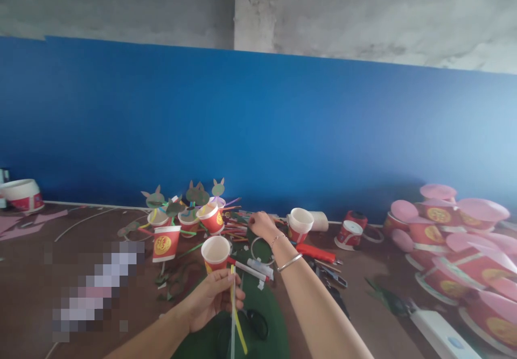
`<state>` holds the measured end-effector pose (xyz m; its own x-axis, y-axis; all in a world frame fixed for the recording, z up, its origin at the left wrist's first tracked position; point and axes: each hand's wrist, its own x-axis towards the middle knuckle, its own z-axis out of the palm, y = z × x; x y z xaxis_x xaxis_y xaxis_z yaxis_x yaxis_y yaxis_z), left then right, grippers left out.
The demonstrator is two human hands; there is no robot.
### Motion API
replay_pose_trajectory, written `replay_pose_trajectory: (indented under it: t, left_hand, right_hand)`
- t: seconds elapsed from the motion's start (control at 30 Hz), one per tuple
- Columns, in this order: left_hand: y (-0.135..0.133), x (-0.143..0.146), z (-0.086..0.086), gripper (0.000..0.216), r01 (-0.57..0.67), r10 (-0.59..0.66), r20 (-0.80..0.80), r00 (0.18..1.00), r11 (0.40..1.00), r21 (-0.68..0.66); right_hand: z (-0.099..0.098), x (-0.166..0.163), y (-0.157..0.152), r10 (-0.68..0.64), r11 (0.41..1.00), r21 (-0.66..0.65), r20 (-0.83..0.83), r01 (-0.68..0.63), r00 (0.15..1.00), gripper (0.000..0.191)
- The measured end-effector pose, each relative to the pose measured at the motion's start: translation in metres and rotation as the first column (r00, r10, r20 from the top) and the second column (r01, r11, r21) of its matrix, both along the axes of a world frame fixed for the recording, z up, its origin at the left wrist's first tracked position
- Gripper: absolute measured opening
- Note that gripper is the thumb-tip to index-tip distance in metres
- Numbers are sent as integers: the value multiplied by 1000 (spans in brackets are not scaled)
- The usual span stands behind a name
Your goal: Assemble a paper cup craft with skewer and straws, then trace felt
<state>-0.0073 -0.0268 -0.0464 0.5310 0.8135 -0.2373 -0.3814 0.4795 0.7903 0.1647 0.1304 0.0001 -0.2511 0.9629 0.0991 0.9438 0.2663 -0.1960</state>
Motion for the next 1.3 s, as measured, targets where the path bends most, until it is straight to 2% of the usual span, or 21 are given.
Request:
replay_pose_trajectory:
  t: [0.3, 0.47, 0.6, 0.73, 0.97, 1.3]
  left_hand:
    - [0, -1, -2, 39, 2, -2, 7, 1000, 1000, 16]
    - [0, -1, -2, 40, 8, -8, 3, 1000, 1000, 13]
    - [0, -1, 0, 42, 5, -5, -3, 1000, 1000, 11]
    - [0, 0, 0, 41, 8, -8, 1, 1000, 1000, 13]
    - [0, -1, -1, 38, 13, -13, 3, 1000, 999, 31]
    - [1, -1, -3, 39, 13, -13, -2, 1000, 1000, 28]
  right_hand:
    - [-5, -27, -17, 160, 981, 99, 77, -167, 984, 25]
    - [-10, -37, -16, 153, 981, 104, 107, -164, 982, 23]
    - [-5, -32, -14, 143, 981, 120, 101, -155, 984, 25]
    - [-2, -25, -18, 188, 972, 123, 124, -203, 974, 23]
    - [-7, -28, -26, 198, 967, 129, 171, -222, 965, 27]
    - [-5, -38, -13, 169, 975, 111, 205, -194, 964, 26]
